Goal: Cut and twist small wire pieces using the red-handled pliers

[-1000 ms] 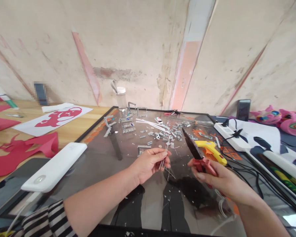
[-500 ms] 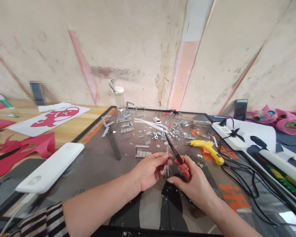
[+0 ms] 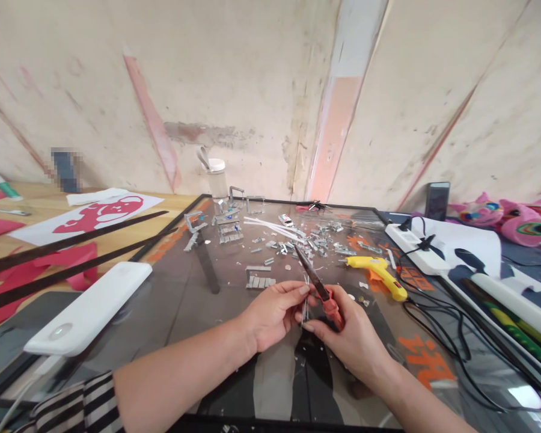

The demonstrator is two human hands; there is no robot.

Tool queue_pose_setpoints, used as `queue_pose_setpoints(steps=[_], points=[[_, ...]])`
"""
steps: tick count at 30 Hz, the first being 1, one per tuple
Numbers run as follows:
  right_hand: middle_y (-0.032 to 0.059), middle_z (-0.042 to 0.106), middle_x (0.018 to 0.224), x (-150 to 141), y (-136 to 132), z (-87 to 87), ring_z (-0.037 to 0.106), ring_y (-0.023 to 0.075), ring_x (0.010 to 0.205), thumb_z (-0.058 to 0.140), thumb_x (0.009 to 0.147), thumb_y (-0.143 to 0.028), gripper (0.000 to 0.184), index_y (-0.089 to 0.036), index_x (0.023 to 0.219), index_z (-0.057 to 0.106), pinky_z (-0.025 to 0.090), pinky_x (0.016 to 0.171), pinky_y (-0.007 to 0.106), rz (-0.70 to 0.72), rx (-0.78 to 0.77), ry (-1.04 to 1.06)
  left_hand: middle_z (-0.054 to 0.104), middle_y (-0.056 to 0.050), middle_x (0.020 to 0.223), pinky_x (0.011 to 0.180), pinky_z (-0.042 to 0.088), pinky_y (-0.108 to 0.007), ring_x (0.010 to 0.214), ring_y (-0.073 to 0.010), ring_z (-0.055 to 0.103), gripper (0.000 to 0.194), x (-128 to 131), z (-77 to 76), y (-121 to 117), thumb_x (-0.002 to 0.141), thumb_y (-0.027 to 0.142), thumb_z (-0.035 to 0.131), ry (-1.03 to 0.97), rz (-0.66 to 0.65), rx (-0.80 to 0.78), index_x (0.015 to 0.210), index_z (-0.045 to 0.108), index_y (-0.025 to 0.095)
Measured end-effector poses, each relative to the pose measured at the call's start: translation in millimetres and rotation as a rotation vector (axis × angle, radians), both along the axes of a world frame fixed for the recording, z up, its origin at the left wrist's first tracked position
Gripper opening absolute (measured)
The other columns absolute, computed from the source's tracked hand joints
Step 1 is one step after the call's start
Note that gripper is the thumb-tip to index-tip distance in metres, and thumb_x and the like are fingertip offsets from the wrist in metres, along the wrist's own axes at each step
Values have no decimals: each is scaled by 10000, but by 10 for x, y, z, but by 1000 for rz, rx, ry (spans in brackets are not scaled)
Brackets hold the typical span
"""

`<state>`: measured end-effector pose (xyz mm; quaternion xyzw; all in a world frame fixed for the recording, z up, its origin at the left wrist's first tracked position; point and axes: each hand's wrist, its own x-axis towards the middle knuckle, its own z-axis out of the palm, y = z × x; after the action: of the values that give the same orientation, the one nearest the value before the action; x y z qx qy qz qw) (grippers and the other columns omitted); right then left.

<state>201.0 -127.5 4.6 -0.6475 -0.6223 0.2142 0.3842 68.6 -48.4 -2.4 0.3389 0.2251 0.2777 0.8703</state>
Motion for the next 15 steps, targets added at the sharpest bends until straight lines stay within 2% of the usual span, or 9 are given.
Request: queue_pose_setpoints(steps=[10,15], points=[[-10,596,816,2,-2,9,549,164,732,625,680,-292,328,-208,965,485,428,676,261,20,1,18,585,-15,580,441,364,-155,441,-39,459,115,0,-21,1,673,194,702,24,2,20,716,661,96],[11,600,799,235,25,1,561,163,718,482,799,-343,254,-182,996,492,432,620,244,16,-8,82,595,-12,588,448,351,-144,440,-28,463,163,-55,-6,53,670,230,703,123,38,114,760,665,99]])
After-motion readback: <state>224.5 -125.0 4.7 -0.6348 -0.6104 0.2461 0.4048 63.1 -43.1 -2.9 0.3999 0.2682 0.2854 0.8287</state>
